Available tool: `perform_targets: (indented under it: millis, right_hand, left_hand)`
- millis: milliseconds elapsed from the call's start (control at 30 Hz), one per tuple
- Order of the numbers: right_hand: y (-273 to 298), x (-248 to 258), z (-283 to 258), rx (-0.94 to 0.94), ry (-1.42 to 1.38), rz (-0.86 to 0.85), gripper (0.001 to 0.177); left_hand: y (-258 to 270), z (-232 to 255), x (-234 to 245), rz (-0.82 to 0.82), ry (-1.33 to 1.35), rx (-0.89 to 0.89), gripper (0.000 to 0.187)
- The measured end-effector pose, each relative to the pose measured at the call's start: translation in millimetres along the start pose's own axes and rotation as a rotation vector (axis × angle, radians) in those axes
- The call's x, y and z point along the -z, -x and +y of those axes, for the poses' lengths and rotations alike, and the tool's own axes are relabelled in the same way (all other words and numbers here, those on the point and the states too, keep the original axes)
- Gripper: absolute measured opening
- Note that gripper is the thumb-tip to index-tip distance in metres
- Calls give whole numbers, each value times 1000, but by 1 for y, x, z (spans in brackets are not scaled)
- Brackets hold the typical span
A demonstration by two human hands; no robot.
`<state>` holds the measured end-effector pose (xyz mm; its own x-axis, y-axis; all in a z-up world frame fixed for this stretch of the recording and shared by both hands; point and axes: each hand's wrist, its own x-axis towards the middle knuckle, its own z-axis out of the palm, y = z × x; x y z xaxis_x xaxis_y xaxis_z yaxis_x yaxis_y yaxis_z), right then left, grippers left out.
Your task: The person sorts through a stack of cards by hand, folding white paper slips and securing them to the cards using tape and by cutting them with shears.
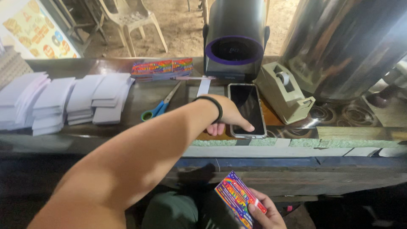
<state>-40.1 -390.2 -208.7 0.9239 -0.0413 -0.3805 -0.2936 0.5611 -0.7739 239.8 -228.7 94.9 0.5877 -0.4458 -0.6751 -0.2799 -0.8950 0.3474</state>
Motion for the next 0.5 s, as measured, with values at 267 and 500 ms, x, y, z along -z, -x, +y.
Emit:
perform_targets:
  millis: [267,500]
  right_hand:
    - [13,-41,-54,-138,-17,41,51]
    - [9,-21,-55,-128,-23,41,50]
  left_hand:
    - [-7,4,5,-107,98,170,105]
    - [-5,7,9,-117,34,186,103]
